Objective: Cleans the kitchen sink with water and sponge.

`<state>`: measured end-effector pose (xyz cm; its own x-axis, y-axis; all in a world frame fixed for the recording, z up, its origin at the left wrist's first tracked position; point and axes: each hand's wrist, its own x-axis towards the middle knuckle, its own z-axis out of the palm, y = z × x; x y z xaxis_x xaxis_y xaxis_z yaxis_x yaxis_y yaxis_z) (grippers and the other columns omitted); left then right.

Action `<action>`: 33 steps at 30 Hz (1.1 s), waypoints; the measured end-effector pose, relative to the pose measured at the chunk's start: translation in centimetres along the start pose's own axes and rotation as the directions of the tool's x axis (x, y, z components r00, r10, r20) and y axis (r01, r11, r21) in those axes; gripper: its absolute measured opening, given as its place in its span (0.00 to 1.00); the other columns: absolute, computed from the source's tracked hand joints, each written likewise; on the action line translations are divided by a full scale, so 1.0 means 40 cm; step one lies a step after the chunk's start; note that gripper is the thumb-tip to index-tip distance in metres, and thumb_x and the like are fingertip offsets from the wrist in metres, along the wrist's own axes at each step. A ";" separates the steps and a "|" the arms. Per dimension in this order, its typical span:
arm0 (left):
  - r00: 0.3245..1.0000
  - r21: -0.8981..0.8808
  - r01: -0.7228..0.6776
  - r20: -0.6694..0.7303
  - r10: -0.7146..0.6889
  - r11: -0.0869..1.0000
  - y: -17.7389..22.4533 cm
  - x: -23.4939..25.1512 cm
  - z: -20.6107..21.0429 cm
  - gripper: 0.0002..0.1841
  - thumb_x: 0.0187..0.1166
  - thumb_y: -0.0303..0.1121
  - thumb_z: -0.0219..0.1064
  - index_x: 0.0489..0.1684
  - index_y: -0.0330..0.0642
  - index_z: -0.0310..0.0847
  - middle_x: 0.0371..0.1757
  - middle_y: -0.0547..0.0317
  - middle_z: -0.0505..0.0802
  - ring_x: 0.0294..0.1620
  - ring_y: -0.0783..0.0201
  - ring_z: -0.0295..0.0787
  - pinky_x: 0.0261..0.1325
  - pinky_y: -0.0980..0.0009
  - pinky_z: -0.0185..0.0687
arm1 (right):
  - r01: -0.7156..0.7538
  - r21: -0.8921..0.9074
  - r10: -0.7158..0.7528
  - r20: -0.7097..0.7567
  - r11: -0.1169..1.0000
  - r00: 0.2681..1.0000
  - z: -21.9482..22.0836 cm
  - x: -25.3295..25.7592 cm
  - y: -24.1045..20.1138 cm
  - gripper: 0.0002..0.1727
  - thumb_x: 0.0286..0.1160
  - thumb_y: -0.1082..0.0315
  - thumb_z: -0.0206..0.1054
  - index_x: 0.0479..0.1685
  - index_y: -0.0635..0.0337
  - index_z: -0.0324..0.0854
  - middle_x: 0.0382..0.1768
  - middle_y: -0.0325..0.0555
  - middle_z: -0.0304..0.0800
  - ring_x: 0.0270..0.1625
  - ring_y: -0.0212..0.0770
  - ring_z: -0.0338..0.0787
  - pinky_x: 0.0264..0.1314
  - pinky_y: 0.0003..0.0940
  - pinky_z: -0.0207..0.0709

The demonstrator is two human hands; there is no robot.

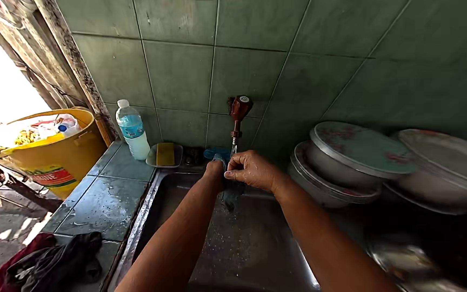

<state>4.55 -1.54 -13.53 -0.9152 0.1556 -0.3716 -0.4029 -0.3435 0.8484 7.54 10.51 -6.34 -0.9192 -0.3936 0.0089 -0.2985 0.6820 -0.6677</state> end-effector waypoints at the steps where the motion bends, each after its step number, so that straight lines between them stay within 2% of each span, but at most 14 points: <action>1: 1.000 0.012 -0.005 -0.008 0.005 1.000 0.000 -0.001 0.011 0.19 0.95 0.42 0.45 0.60 0.38 0.76 0.49 0.50 0.85 0.48 0.58 0.82 0.52 0.55 0.80 | 0.002 -0.037 -0.005 -0.080 0.999 0.997 -0.003 -0.005 -0.005 0.10 0.75 0.68 0.74 0.33 0.68 0.86 0.30 0.51 0.86 0.36 0.44 0.85 0.43 0.45 0.79; 3: 0.998 0.034 -0.004 -0.062 0.006 0.999 -0.002 0.013 0.030 0.19 0.94 0.44 0.49 0.61 0.39 0.79 0.49 0.48 0.88 0.48 0.55 0.85 0.51 0.52 0.82 | -0.054 -0.120 0.010 -0.340 0.991 0.941 -0.018 -0.002 -0.032 0.11 0.75 0.68 0.72 0.43 0.71 0.87 0.40 0.63 0.90 0.45 0.57 0.91 0.51 0.58 0.83; 5: 0.992 0.107 0.015 -0.123 -0.002 0.994 0.004 0.012 0.050 0.18 0.93 0.41 0.51 0.59 0.37 0.79 0.49 0.45 0.87 0.48 0.52 0.84 0.50 0.50 0.80 | -0.072 -0.160 -0.023 -0.524 0.984 0.852 -0.035 0.022 -0.068 0.21 0.75 0.68 0.71 0.64 0.70 0.80 0.63 0.68 0.82 0.61 0.63 0.86 0.62 0.59 0.80; 7: 0.987 0.225 0.012 -0.161 0.025 0.974 0.014 -0.004 0.063 0.15 0.91 0.37 0.56 0.57 0.33 0.80 0.51 0.41 0.86 0.50 0.50 0.83 0.53 0.49 0.80 | -0.026 -0.289 -0.139 -0.538 0.957 0.832 -0.050 0.066 -0.092 0.33 0.76 0.69 0.69 0.82 0.69 0.68 0.86 0.70 0.61 0.83 0.71 0.68 0.77 0.63 0.70; 9: 0.993 0.348 -0.028 -0.096 0.065 0.937 0.019 -0.010 0.056 0.16 0.91 0.34 0.56 0.63 0.30 0.79 0.58 0.37 0.86 0.57 0.47 0.83 0.61 0.47 0.79 | -0.049 -0.488 -0.184 -0.417 0.871 0.890 -0.065 0.116 -0.110 0.34 0.84 0.66 0.62 0.88 0.70 0.61 0.93 0.66 0.46 0.91 0.75 0.51 0.84 0.66 0.61; 12: 0.992 0.360 -0.124 0.041 0.117 0.924 0.015 0.004 0.035 0.17 0.91 0.33 0.56 0.70 0.35 0.78 0.56 0.40 0.88 0.54 0.51 0.86 0.58 0.51 0.82 | -0.182 -0.680 -0.075 -0.331 0.711 0.941 -0.088 0.165 -0.150 0.27 0.81 0.74 0.62 0.79 0.71 0.72 0.85 0.71 0.61 0.82 0.76 0.65 0.69 0.62 0.76; 14: 0.990 0.317 -0.136 0.085 0.115 0.939 0.022 0.001 0.026 0.15 0.91 0.34 0.58 0.67 0.37 0.81 0.48 0.45 0.90 0.44 0.57 0.87 0.49 0.56 0.83 | -0.252 -0.696 0.031 -0.314 0.672 0.949 -0.112 0.183 -0.186 0.24 0.80 0.75 0.63 0.75 0.73 0.74 0.73 0.75 0.72 0.75 0.75 0.73 0.65 0.63 0.77; 20: 0.989 0.467 -0.106 0.144 0.043 0.878 0.070 -0.084 -0.038 0.17 0.91 0.32 0.57 0.74 0.45 0.79 0.53 0.49 0.90 0.44 0.60 0.84 0.44 0.63 0.79 | -0.428 -0.637 0.194 -0.405 0.642 0.894 -0.119 0.216 -0.236 0.17 0.85 0.69 0.55 0.60 0.76 0.79 0.59 0.69 0.86 0.67 0.65 0.87 0.58 0.62 0.80; 22: 0.989 0.484 -0.111 0.137 0.050 0.868 0.073 -0.103 -0.065 0.17 0.91 0.31 0.58 0.75 0.46 0.78 0.54 0.49 0.90 0.44 0.60 0.86 0.45 0.63 0.81 | -0.458 -0.557 0.167 -0.495 0.692 0.853 -0.119 0.219 -0.220 0.21 0.90 0.62 0.53 0.56 0.74 0.81 0.56 0.67 0.88 0.63 0.63 0.89 0.55 0.60 0.82; 24: 0.989 0.456 -0.120 0.129 0.067 0.882 0.072 -0.110 -0.089 0.18 0.90 0.29 0.58 0.76 0.44 0.77 0.56 0.47 0.91 0.47 0.58 0.87 0.50 0.60 0.83 | -0.345 -0.368 0.077 -0.580 0.863 0.811 -0.128 0.199 -0.156 0.30 0.89 0.48 0.57 0.55 0.74 0.80 0.51 0.65 0.89 0.58 0.61 0.91 0.55 0.60 0.82; 26: 0.987 0.412 -0.147 0.122 0.105 0.899 0.069 -0.122 -0.109 0.19 0.89 0.27 0.59 0.76 0.42 0.77 0.56 0.45 0.90 0.47 0.58 0.88 0.51 0.60 0.83 | -0.066 0.025 0.066 -0.662 0.998 0.746 -0.085 0.158 -0.035 0.33 0.83 0.44 0.63 0.64 0.70 0.77 0.51 0.60 0.90 0.53 0.54 0.92 0.54 0.54 0.85; 27: 0.984 0.392 -0.160 0.132 0.117 0.906 0.069 -0.131 -0.120 0.19 0.89 0.26 0.59 0.77 0.41 0.76 0.58 0.45 0.90 0.49 0.58 0.88 0.52 0.60 0.85 | 0.025 0.270 0.160 -0.639 0.962 0.753 -0.028 0.118 0.024 0.34 0.85 0.44 0.60 0.74 0.66 0.72 0.61 0.58 0.88 0.59 0.51 0.91 0.57 0.51 0.86; 30: 0.960 0.337 -0.233 0.229 0.161 0.912 0.071 -0.169 -0.144 0.20 0.89 0.24 0.57 0.78 0.41 0.75 0.58 0.48 0.90 0.48 0.61 0.89 0.51 0.63 0.85 | -0.110 0.842 0.523 -0.221 0.528 0.823 0.223 -0.006 0.167 0.41 0.87 0.32 0.46 0.90 0.50 0.57 0.80 0.54 0.72 0.73 0.56 0.77 0.64 0.59 0.75; 33: 0.912 0.286 -0.304 0.362 0.191 0.909 0.022 -0.173 -0.191 0.29 0.75 0.22 0.52 0.81 0.42 0.69 0.57 0.50 0.91 0.46 0.62 0.89 0.48 0.63 0.85 | -0.158 0.985 0.414 0.115 0.069 0.903 0.386 -0.056 0.200 0.47 0.83 0.24 0.28 0.91 0.47 0.53 0.82 0.59 0.69 0.78 0.64 0.77 0.65 0.69 0.78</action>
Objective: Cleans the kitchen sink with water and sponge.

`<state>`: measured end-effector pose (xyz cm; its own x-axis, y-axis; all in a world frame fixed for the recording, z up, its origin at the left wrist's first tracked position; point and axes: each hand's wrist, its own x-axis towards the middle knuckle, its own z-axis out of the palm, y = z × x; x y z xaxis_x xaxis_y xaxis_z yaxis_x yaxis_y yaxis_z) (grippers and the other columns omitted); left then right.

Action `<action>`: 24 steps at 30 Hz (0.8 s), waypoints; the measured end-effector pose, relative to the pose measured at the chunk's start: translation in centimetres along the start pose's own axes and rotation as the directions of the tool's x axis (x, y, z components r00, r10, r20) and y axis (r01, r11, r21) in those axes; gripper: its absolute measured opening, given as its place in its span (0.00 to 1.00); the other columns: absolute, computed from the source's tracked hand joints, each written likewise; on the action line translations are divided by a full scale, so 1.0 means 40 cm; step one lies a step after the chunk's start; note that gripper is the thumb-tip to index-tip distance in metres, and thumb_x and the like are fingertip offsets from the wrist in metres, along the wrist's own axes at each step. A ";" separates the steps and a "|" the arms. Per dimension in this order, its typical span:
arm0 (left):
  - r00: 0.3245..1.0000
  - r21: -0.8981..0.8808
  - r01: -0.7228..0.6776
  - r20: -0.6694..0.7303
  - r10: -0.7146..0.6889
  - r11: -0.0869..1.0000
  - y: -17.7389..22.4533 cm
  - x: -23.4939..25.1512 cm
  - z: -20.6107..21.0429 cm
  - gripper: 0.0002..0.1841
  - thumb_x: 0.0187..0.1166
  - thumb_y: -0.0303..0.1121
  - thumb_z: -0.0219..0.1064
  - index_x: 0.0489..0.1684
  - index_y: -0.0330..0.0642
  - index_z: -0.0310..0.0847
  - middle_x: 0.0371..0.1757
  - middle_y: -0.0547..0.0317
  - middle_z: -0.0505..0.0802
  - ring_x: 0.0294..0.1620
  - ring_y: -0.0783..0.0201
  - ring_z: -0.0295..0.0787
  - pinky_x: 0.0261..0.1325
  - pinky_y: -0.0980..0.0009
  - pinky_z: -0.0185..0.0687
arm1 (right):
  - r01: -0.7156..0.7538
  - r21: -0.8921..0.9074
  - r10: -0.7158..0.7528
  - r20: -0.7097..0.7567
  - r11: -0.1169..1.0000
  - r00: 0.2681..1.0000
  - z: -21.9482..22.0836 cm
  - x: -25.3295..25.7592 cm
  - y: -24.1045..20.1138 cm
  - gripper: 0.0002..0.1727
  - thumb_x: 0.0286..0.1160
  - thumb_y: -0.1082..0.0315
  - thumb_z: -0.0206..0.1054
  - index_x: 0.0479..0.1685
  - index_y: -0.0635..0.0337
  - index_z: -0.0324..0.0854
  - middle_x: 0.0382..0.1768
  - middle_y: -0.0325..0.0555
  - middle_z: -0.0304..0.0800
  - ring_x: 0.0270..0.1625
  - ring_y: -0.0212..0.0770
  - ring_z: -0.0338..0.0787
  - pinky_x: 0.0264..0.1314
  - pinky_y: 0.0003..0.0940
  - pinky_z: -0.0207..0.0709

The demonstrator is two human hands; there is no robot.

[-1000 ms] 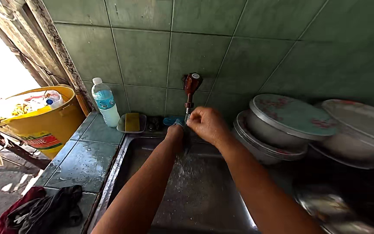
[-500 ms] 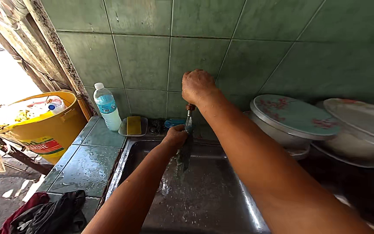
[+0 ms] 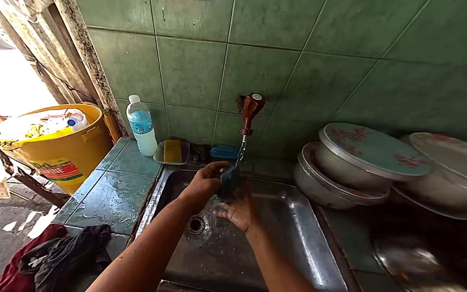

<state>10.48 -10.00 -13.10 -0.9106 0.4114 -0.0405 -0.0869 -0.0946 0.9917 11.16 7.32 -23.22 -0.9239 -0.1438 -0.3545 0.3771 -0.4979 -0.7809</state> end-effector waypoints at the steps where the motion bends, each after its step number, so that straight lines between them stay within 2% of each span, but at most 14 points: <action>1: 1.000 -0.002 0.023 -0.019 -0.023 1.000 -0.033 -0.007 -0.007 0.31 0.71 0.24 0.52 0.80 0.42 0.68 0.56 0.52 0.92 0.46 0.64 0.89 0.48 0.64 0.85 | 0.025 0.098 -0.030 0.055 0.995 0.998 0.013 0.001 0.023 0.48 0.82 0.24 0.30 0.84 0.52 0.63 0.70 0.60 0.81 0.67 0.60 0.86 0.59 0.62 0.85; 2: 0.994 -0.015 0.066 -0.091 -0.067 0.998 -0.073 -0.018 -0.011 0.28 0.74 0.26 0.53 0.79 0.42 0.69 0.53 0.52 0.93 0.45 0.64 0.89 0.47 0.65 0.83 | 0.065 0.180 -0.078 0.067 0.982 0.995 0.027 0.006 0.036 0.43 0.84 0.28 0.37 0.74 0.57 0.70 0.58 0.58 0.89 0.56 0.55 0.92 0.53 0.54 0.89; 3: 0.973 -0.064 0.104 -0.201 -0.115 0.992 -0.119 -0.028 -0.011 0.24 0.78 0.29 0.53 0.74 0.40 0.74 0.51 0.50 0.92 0.45 0.62 0.86 0.49 0.62 0.81 | 0.105 0.193 -0.118 0.053 0.976 0.992 0.045 0.009 0.037 0.35 0.90 0.36 0.40 0.69 0.59 0.73 0.54 0.53 0.90 0.53 0.49 0.92 0.54 0.47 0.88; 5: 0.896 -0.296 0.133 -0.371 -0.242 0.946 -0.206 -0.040 -0.005 0.20 0.89 0.39 0.48 0.61 0.36 0.81 0.48 0.47 0.92 0.48 0.55 0.89 0.53 0.55 0.85 | 0.162 0.071 -0.163 0.006 0.984 0.987 0.086 0.009 0.027 0.19 0.96 0.60 0.44 0.62 0.64 0.76 0.54 0.55 0.92 0.54 0.48 0.93 0.59 0.45 0.86; 6: 0.890 -0.428 0.143 -0.340 -0.305 0.892 -0.234 -0.048 -0.001 0.26 0.94 0.49 0.42 0.63 0.36 0.78 0.48 0.47 0.92 0.49 0.55 0.91 0.54 0.53 0.87 | 0.173 -0.050 -0.173 0.003 0.984 0.985 0.111 0.001 0.024 0.15 0.94 0.67 0.48 0.59 0.66 0.78 0.52 0.55 0.92 0.53 0.46 0.93 0.59 0.44 0.86; 8: 0.941 -0.566 0.149 -0.170 -0.292 0.811 -0.269 -0.075 0.000 0.38 0.88 0.67 0.33 0.70 0.44 0.72 0.51 0.50 0.92 0.53 0.55 0.91 0.55 0.51 0.89 | 0.203 -0.309 -0.196 0.054 0.929 0.979 0.157 -0.019 0.030 0.10 0.89 0.71 0.58 0.52 0.68 0.82 0.46 0.51 0.90 0.50 0.40 0.89 0.60 0.40 0.83; 9: 0.964 -0.594 0.138 -0.105 -0.246 0.793 -0.279 -0.089 -0.002 0.43 0.81 0.74 0.36 0.72 0.45 0.70 0.52 0.52 0.92 0.54 0.57 0.92 0.56 0.52 0.89 | 0.253 -0.400 -0.231 0.102 0.881 0.968 0.176 -0.025 0.038 0.10 0.88 0.71 0.59 0.48 0.67 0.83 0.41 0.48 0.89 0.48 0.36 0.88 0.59 0.36 0.83; 11: 0.976 -0.591 0.175 0.000 -0.217 0.787 -0.288 -0.111 -0.008 0.53 0.61 0.85 0.54 0.71 0.45 0.70 0.50 0.57 0.93 0.53 0.62 0.92 0.57 0.57 0.90 | 0.376 -0.505 -0.326 0.189 0.777 0.926 0.192 -0.016 0.058 0.12 0.88 0.70 0.57 0.38 0.65 0.83 0.31 0.41 0.86 0.39 0.31 0.86 0.51 0.30 0.82; 12: 0.971 -0.546 0.225 0.060 -0.231 0.807 -0.288 -0.119 -0.009 0.54 0.54 0.86 0.59 0.68 0.46 0.72 0.47 0.60 0.93 0.48 0.65 0.92 0.55 0.62 0.90 | 0.415 -0.542 -0.360 0.210 0.731 0.909 0.191 -0.004 0.065 0.15 0.89 0.68 0.56 0.33 0.64 0.82 0.26 0.39 0.82 0.34 0.30 0.83 0.45 0.29 0.80; 13: 0.964 -0.479 0.261 0.093 -0.248 0.838 -0.289 -0.123 -0.005 0.49 0.58 0.85 0.58 0.59 0.47 0.76 0.38 0.64 0.92 0.37 0.69 0.90 0.45 0.69 0.89 | 0.424 -0.581 -0.371 0.216 0.695 0.903 0.188 0.010 0.067 0.18 0.90 0.65 0.55 0.29 0.63 0.80 0.21 0.38 0.79 0.28 0.30 0.81 0.39 0.29 0.78; 15: 0.957 -0.374 0.290 0.106 -0.270 0.881 -0.292 -0.120 -0.007 0.34 0.80 0.72 0.47 0.42 0.46 0.76 0.27 0.66 0.87 0.23 0.73 0.82 0.29 0.77 0.81 | 0.384 -0.619 -0.315 0.224 0.685 0.922 0.185 0.028 0.060 0.24 0.94 0.59 0.50 0.24 0.60 0.77 0.17 0.37 0.74 0.23 0.31 0.77 0.33 0.30 0.75; 16: 0.959 -0.337 0.283 0.085 -0.271 0.898 -0.295 -0.118 -0.013 0.31 0.84 0.67 0.47 0.37 0.46 0.76 0.23 0.67 0.85 0.19 0.73 0.78 0.25 0.78 0.77 | 0.358 -0.630 -0.279 0.226 0.689 0.933 0.187 0.031 0.055 0.26 0.95 0.58 0.48 0.23 0.59 0.76 0.17 0.37 0.73 0.23 0.32 0.77 0.32 0.30 0.75; 21: 0.971 -0.196 0.213 -0.061 -0.229 0.957 -0.301 -0.129 -0.044 0.29 0.76 0.67 0.62 0.28 0.48 0.80 0.19 0.73 0.83 0.15 0.78 0.73 0.21 0.78 0.71 | 0.286 -0.555 -0.165 0.258 0.781 0.952 0.232 0.042 0.055 0.27 0.95 0.61 0.44 0.19 0.56 0.72 0.14 0.33 0.70 0.20 0.28 0.74 0.30 0.25 0.72; 24: 0.970 -0.164 0.169 -0.145 -0.193 0.972 -0.309 -0.138 -0.072 0.26 0.69 0.64 0.70 0.30 0.48 0.79 0.18 0.74 0.81 0.13 0.79 0.69 0.19 0.79 0.66 | 0.245 -0.521 -0.051 0.357 0.818 0.933 0.265 0.065 0.068 0.26 0.95 0.63 0.43 0.20 0.54 0.70 0.13 0.30 0.69 0.18 0.26 0.73 0.28 0.23 0.71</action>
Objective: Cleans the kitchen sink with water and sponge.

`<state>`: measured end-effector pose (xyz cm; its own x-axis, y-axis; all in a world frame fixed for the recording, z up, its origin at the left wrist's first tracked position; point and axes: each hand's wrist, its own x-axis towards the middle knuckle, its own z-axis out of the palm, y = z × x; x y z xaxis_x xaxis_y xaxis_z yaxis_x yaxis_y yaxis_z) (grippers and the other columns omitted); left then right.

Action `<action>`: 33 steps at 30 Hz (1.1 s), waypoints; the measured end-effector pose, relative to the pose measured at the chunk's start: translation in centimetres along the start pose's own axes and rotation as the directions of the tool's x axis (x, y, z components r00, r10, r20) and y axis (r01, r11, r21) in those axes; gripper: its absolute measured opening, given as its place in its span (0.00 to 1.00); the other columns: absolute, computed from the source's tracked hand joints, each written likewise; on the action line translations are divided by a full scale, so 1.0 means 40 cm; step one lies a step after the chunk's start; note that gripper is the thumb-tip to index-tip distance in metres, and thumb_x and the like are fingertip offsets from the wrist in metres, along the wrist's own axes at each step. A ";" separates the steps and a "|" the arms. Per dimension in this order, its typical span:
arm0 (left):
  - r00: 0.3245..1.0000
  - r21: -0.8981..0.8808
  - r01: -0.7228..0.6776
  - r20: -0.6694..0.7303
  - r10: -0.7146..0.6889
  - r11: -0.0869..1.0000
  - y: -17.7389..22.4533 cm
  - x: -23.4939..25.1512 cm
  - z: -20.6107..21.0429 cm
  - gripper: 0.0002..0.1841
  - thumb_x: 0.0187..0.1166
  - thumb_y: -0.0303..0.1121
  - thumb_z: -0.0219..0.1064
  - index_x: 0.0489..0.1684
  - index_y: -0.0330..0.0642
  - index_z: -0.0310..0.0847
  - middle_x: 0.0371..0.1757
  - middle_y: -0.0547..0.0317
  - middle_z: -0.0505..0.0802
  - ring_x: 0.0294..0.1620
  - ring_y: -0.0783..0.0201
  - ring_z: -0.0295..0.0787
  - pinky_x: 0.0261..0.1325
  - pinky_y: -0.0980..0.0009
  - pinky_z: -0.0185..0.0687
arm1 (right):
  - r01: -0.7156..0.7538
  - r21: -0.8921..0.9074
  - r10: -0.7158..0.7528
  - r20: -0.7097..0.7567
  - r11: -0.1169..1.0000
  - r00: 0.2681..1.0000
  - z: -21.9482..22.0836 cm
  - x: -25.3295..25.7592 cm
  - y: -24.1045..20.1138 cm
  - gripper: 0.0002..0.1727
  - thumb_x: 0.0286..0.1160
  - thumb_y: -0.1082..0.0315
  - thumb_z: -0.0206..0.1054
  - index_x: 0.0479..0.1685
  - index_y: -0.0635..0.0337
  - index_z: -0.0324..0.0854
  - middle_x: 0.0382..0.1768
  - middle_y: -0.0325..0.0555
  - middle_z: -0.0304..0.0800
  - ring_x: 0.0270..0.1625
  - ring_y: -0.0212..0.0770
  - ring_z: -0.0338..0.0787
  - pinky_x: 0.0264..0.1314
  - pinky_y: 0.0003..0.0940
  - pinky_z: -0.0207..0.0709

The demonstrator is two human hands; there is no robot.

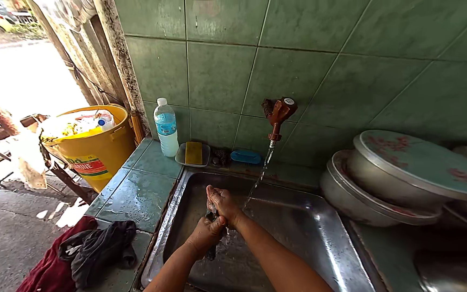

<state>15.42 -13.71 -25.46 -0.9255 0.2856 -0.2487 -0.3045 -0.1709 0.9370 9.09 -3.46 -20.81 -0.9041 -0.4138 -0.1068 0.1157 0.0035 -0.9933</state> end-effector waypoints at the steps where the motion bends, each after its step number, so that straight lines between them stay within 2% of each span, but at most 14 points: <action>1: 0.999 0.036 -0.030 -0.039 0.031 0.999 -0.006 -0.001 -0.014 0.25 0.70 0.61 0.71 0.34 0.47 0.80 0.19 0.74 0.82 0.15 0.79 0.71 0.21 0.79 0.69 | -0.028 -0.026 0.030 0.091 0.999 0.995 0.004 0.014 0.001 0.25 0.95 0.61 0.43 0.22 0.54 0.70 0.14 0.30 0.70 0.20 0.25 0.73 0.29 0.23 0.71; 5: 0.971 0.493 0.006 -0.211 0.113 0.870 -0.004 -0.063 -0.095 0.33 0.74 0.62 0.66 0.52 0.36 0.87 0.35 0.58 0.91 0.37 0.65 0.87 0.48 0.58 0.84 | -0.010 -0.373 0.179 0.422 0.928 0.889 -0.007 0.117 -0.037 0.18 0.94 0.60 0.50 0.43 0.62 0.81 0.38 0.40 0.88 0.39 0.31 0.87 0.46 0.32 0.83; 6: 0.960 0.549 0.016 -0.241 0.140 0.836 -0.006 -0.093 -0.115 0.31 0.74 0.60 0.69 0.49 0.35 0.86 0.32 0.56 0.90 0.34 0.62 0.87 0.45 0.56 0.84 | 0.060 -0.541 0.198 0.407 0.839 0.892 -0.009 0.153 -0.065 0.17 0.93 0.60 0.55 0.56 0.65 0.84 0.49 0.47 0.89 0.49 0.37 0.88 0.53 0.38 0.82; 9: 0.908 0.683 -0.085 -0.246 0.338 0.726 -0.028 -0.201 -0.169 0.23 0.73 0.46 0.77 0.43 0.28 0.86 0.28 0.47 0.92 0.30 0.55 0.92 0.41 0.52 0.89 | 0.085 -0.820 -0.007 0.098 0.566 0.995 0.001 0.274 -0.113 0.18 0.84 0.62 0.66 0.61 0.68 0.86 0.57 0.65 0.91 0.63 0.60 0.90 0.71 0.60 0.78; 13: 0.817 0.777 -0.244 -0.159 0.555 0.581 -0.085 -0.240 -0.223 0.22 0.77 0.44 0.73 0.38 0.24 0.86 0.31 0.39 0.93 0.34 0.50 0.94 0.44 0.50 0.89 | -0.111 -0.893 -0.102 -0.172 0.436 0.980 0.048 0.428 -0.129 0.35 0.82 0.51 0.68 0.78 0.72 0.71 0.73 0.69 0.78 0.77 0.64 0.79 0.79 0.59 0.72; 17: 0.775 0.767 -0.251 -0.206 0.597 0.591 -0.094 -0.223 -0.222 0.24 0.79 0.47 0.70 0.35 0.26 0.86 0.28 0.41 0.92 0.30 0.55 0.92 0.40 0.55 0.88 | -0.246 -0.919 -0.018 -0.264 0.310 0.964 0.077 0.523 -0.060 0.49 0.71 0.45 0.75 0.83 0.72 0.63 0.79 0.72 0.70 0.81 0.67 0.73 0.77 0.61 0.72; 19: 0.766 0.750 -0.262 -0.221 0.604 0.607 -0.095 -0.226 -0.225 0.24 0.79 0.46 0.70 0.36 0.25 0.86 0.28 0.41 0.92 0.31 0.56 0.92 0.41 0.57 0.88 | -0.273 -0.878 -0.025 -0.307 0.394 0.951 0.070 0.536 -0.059 0.50 0.61 0.55 0.81 0.82 0.74 0.62 0.78 0.73 0.70 0.78 0.68 0.76 0.74 0.64 0.74; 21: 0.758 0.736 -0.269 -0.236 0.608 0.621 -0.096 -0.229 -0.227 0.24 0.79 0.46 0.70 0.36 0.25 0.86 0.28 0.41 0.92 0.31 0.57 0.92 0.41 0.58 0.88 | -0.253 -0.652 -0.018 -0.379 0.714 0.925 0.033 0.542 -0.079 0.42 0.63 0.64 0.80 0.78 0.74 0.67 0.70 0.72 0.79 0.72 0.67 0.82 0.71 0.65 0.76; 23: 0.751 0.728 -0.269 -0.250 0.610 0.630 -0.096 -0.226 -0.225 0.24 0.78 0.46 0.70 0.34 0.25 0.85 0.27 0.42 0.92 0.30 0.59 0.91 0.40 0.60 0.88 | -0.215 -0.147 0.138 -0.412 0.965 0.901 -0.011 0.546 -0.109 0.23 0.75 0.70 0.64 0.68 0.70 0.74 0.58 0.67 0.83 0.58 0.60 0.85 0.56 0.60 0.80; 25: 0.753 0.727 -0.264 -0.256 0.607 0.634 -0.098 -0.226 -0.226 0.24 0.78 0.47 0.70 0.33 0.25 0.84 0.27 0.42 0.91 0.30 0.59 0.91 0.40 0.62 0.87 | -0.238 0.184 0.288 -0.322 0.954 0.902 -0.045 0.545 -0.137 0.19 0.83 0.62 0.50 0.65 0.64 0.71 0.55 0.61 0.82 0.52 0.55 0.87 0.50 0.58 0.83; 27: 0.754 0.727 -0.264 -0.254 0.605 0.634 -0.098 -0.224 -0.225 0.24 0.78 0.46 0.70 0.33 0.25 0.84 0.27 0.42 0.91 0.29 0.59 0.91 0.40 0.61 0.87 | -0.279 -0.168 0.192 -0.405 0.945 0.894 -0.058 0.549 -0.138 0.18 0.88 0.67 0.50 0.67 0.71 0.73 0.58 0.65 0.82 0.56 0.56 0.86 0.53 0.54 0.82; 29: 0.755 0.728 -0.268 -0.247 0.607 0.630 -0.099 -0.225 -0.225 0.24 0.78 0.46 0.70 0.34 0.24 0.85 0.27 0.42 0.91 0.30 0.59 0.91 0.41 0.62 0.87 | -0.256 -0.764 -0.085 -0.375 0.592 0.923 -0.051 0.535 -0.133 0.19 0.80 0.71 0.63 0.65 0.74 0.79 0.59 0.72 0.87 0.63 0.66 0.88 0.63 0.63 0.80; 31: 0.752 0.730 -0.276 -0.241 0.613 0.625 -0.099 -0.223 -0.227 0.24 0.79 0.46 0.70 0.34 0.24 0.85 0.28 0.41 0.91 0.30 0.59 0.91 0.41 0.62 0.87 | -0.013 -0.942 -0.272 -0.110 0.336 0.956 -0.049 0.533 -0.105 0.21 0.83 0.66 0.63 0.68 0.70 0.82 0.62 0.69 0.87 0.66 0.67 0.87 0.69 0.65 0.78; 33: 0.750 0.732 -0.275 -0.242 0.615 0.623 -0.101 -0.223 -0.228 0.25 0.79 0.46 0.69 0.34 0.24 0.85 0.28 0.41 0.91 0.31 0.59 0.91 0.42 0.62 0.87 | 0.293 -0.911 -0.239 0.228 0.289 0.944 -0.049 0.558 -0.061 0.27 0.84 0.58 0.65 0.77 0.65 0.78 0.75 0.64 0.81 0.79 0.62 0.78 0.83 0.61 0.67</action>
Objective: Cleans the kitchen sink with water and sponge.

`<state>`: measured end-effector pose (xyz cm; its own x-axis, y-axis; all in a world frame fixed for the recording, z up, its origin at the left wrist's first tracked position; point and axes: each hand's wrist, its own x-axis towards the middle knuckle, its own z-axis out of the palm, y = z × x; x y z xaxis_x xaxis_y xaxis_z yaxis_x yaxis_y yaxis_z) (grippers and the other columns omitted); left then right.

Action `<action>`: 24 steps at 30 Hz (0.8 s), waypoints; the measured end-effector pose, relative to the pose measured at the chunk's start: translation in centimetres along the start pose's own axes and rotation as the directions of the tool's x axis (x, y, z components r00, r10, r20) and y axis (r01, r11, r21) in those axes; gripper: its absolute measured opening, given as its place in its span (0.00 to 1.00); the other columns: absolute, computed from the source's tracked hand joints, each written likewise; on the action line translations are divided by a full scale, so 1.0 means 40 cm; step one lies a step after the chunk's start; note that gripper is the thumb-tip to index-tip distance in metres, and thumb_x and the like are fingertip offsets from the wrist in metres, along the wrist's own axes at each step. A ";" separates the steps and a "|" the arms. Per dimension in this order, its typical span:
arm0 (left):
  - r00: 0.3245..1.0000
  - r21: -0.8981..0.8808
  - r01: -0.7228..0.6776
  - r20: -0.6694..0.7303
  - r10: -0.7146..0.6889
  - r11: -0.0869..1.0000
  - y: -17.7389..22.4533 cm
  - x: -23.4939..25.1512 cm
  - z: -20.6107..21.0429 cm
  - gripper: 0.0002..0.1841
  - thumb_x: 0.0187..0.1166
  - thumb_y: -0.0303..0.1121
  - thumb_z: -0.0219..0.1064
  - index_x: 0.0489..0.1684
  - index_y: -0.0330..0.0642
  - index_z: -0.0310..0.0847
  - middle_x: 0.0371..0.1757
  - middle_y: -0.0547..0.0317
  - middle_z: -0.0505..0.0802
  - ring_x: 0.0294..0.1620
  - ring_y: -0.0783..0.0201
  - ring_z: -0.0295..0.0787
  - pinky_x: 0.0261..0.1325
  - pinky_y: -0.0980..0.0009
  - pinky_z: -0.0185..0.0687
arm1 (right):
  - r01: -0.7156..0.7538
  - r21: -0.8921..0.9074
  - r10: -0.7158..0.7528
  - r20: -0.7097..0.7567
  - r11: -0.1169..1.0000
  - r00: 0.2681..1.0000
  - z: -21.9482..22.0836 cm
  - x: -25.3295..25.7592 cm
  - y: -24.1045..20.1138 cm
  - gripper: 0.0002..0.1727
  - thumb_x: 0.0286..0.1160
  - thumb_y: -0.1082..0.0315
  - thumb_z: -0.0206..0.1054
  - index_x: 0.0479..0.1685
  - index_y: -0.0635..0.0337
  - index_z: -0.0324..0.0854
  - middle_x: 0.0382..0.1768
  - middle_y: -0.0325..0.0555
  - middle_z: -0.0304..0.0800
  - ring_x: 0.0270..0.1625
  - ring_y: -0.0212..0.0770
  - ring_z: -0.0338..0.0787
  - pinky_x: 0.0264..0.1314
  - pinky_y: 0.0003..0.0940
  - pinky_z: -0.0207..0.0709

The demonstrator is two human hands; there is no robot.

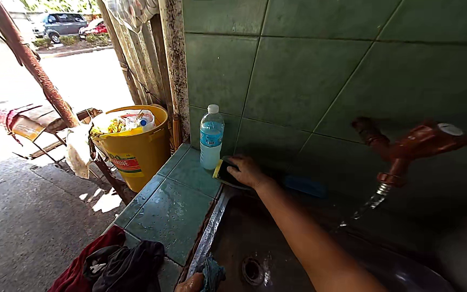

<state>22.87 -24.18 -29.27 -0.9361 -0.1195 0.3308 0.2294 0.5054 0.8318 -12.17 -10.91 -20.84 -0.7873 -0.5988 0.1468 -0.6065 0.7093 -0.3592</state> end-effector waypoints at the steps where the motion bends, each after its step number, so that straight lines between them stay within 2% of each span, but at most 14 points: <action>1: 1.000 0.003 0.000 0.002 0.000 1.000 0.000 -0.002 0.000 0.25 0.79 0.47 0.69 0.34 0.24 0.85 0.28 0.41 0.92 0.30 0.59 0.91 0.41 0.62 0.87 | 0.063 0.009 -0.064 0.129 0.998 0.990 0.021 0.007 0.002 0.36 0.81 0.54 0.70 0.85 0.63 0.70 0.82 0.63 0.73 0.86 0.61 0.69 0.89 0.60 0.58; 2: 1.000 0.002 0.000 0.004 0.000 1.000 0.000 -0.004 0.001 0.25 0.79 0.47 0.69 0.34 0.24 0.85 0.28 0.41 0.91 0.30 0.60 0.91 0.41 0.63 0.87 | 0.056 -0.006 -0.053 0.218 0.998 0.974 0.037 0.011 -0.007 0.45 0.75 0.53 0.75 0.91 0.61 0.61 0.86 0.61 0.68 0.89 0.62 0.64 0.90 0.61 0.55; 4: 1.000 -0.005 -0.002 0.003 0.002 1.000 -0.001 -0.003 0.002 0.25 0.79 0.47 0.69 0.34 0.24 0.85 0.28 0.41 0.92 0.30 0.60 0.91 0.41 0.63 0.87 | -0.004 -0.060 0.018 0.229 0.998 0.973 0.053 0.014 -0.031 0.50 0.68 0.58 0.80 0.92 0.60 0.57 0.84 0.61 0.70 0.87 0.63 0.65 0.84 0.66 0.61; 7: 1.000 -0.018 0.011 -0.001 -0.011 1.000 0.001 -0.003 0.001 0.25 0.79 0.47 0.69 0.35 0.24 0.85 0.28 0.42 0.92 0.31 0.61 0.91 0.42 0.64 0.87 | -0.072 -0.048 0.075 0.064 0.996 0.995 0.032 0.015 -0.047 0.47 0.68 0.58 0.76 0.90 0.60 0.61 0.76 0.64 0.77 0.78 0.64 0.78 0.74 0.65 0.73; 9: 1.000 -0.025 0.020 -0.008 -0.020 0.999 0.003 -0.004 0.001 0.25 0.79 0.47 0.69 0.35 0.25 0.86 0.28 0.43 0.92 0.31 0.62 0.92 0.42 0.64 0.88 | -0.179 0.030 0.179 0.000 0.983 0.984 -0.006 0.024 -0.046 0.43 0.75 0.52 0.72 0.90 0.57 0.62 0.76 0.67 0.76 0.78 0.67 0.77 0.75 0.67 0.72; 11: 1.000 -0.025 0.027 -0.009 -0.027 0.999 0.006 -0.005 0.002 0.26 0.79 0.48 0.69 0.35 0.25 0.86 0.28 0.42 0.92 0.31 0.62 0.92 0.42 0.64 0.88 | -0.256 0.051 0.257 -0.014 0.965 0.966 -0.030 0.042 -0.050 0.37 0.76 0.49 0.73 0.80 0.63 0.74 0.72 0.69 0.79 0.76 0.69 0.77 0.73 0.68 0.70; 12: 1.000 -0.024 0.023 -0.012 -0.024 0.999 0.006 -0.004 0.003 0.26 0.79 0.49 0.69 0.35 0.25 0.86 0.28 0.42 0.92 0.31 0.62 0.92 0.42 0.64 0.88 | -0.278 0.027 0.278 0.021 0.960 0.960 -0.037 0.049 -0.062 0.36 0.75 0.49 0.74 0.75 0.66 0.77 0.70 0.70 0.80 0.76 0.69 0.77 0.73 0.68 0.70; 13: 1.000 -0.025 0.016 -0.015 -0.017 1.000 0.006 -0.003 0.003 0.27 0.79 0.49 0.69 0.34 0.25 0.85 0.27 0.43 0.92 0.30 0.62 0.91 0.41 0.64 0.87 | -0.278 -0.008 0.277 0.079 0.961 0.957 -0.039 0.055 -0.077 0.37 0.72 0.50 0.75 0.76 0.66 0.76 0.70 0.70 0.80 0.75 0.69 0.78 0.74 0.69 0.70; 15: 1.000 -0.028 0.011 -0.017 -0.011 1.000 0.008 0.000 0.002 0.27 0.79 0.50 0.69 0.33 0.25 0.85 0.27 0.43 0.91 0.30 0.62 0.91 0.40 0.64 0.87 | -0.272 -0.068 0.281 0.226 0.960 0.933 -0.025 0.056 -0.102 0.46 0.66 0.56 0.79 0.86 0.62 0.65 0.75 0.71 0.75 0.78 0.70 0.74 0.75 0.70 0.69; 17: 1.000 -0.019 0.011 -0.015 -0.012 1.000 0.007 -0.001 0.003 0.27 0.79 0.50 0.69 0.33 0.25 0.85 0.27 0.43 0.92 0.30 0.61 0.91 0.39 0.64 0.87 | -0.268 -0.066 0.276 0.246 0.961 0.929 0.015 0.045 -0.093 0.46 0.74 0.54 0.73 0.91 0.60 0.56 0.79 0.70 0.71 0.82 0.69 0.70 0.79 0.67 0.66; 19: 1.000 -0.023 0.014 -0.013 -0.014 1.000 0.005 -0.001 0.003 0.27 0.79 0.49 0.70 0.34 0.25 0.85 0.27 0.43 0.92 0.30 0.62 0.91 0.40 0.64 0.87 | -0.227 0.049 0.225 0.047 0.973 0.973 0.064 0.026 -0.059 0.35 0.84 0.56 0.66 0.87 0.65 0.64 0.76 0.71 0.74 0.81 0.70 0.71 0.81 0.65 0.65; 21: 1.000 -0.033 0.009 -0.013 -0.009 0.999 0.003 -0.001 0.004 0.26 0.79 0.49 0.69 0.34 0.25 0.86 0.27 0.43 0.92 0.30 0.63 0.91 0.40 0.65 0.87 | -0.159 0.149 0.190 -0.225 0.976 0.956 0.092 0.014 -0.029 0.29 0.85 0.66 0.63 0.82 0.72 0.67 0.71 0.75 0.78 0.77 0.72 0.77 0.80 0.64 0.68; 22: 1.000 -0.037 0.005 -0.015 -0.005 0.999 0.002 0.000 0.004 0.26 0.79 0.49 0.69 0.34 0.25 0.86 0.27 0.43 0.92 0.30 0.63 0.91 0.40 0.66 0.87 | -0.151 0.153 0.195 -0.333 0.977 0.922 0.089 0.015 -0.021 0.30 0.84 0.69 0.63 0.83 0.72 0.66 0.71 0.76 0.79 0.75 0.72 0.79 0.78 0.63 0.71; 24: 1.000 -0.039 0.003 -0.021 -0.004 0.999 0.001 -0.001 0.002 0.26 0.79 0.49 0.70 0.34 0.25 0.86 0.28 0.44 0.92 0.30 0.63 0.91 0.40 0.66 0.87 | -0.201 0.062 0.209 -0.371 0.978 0.905 0.063 0.018 -0.014 0.36 0.79 0.69 0.65 0.90 0.63 0.62 0.74 0.75 0.75 0.75 0.73 0.77 0.75 0.65 0.72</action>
<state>22.90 -24.08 -29.29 -0.9310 -0.1396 0.3373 0.2372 0.4713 0.8495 -12.12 -12.68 -22.87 -0.8804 -0.2556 0.3995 -0.4282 0.7905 -0.4379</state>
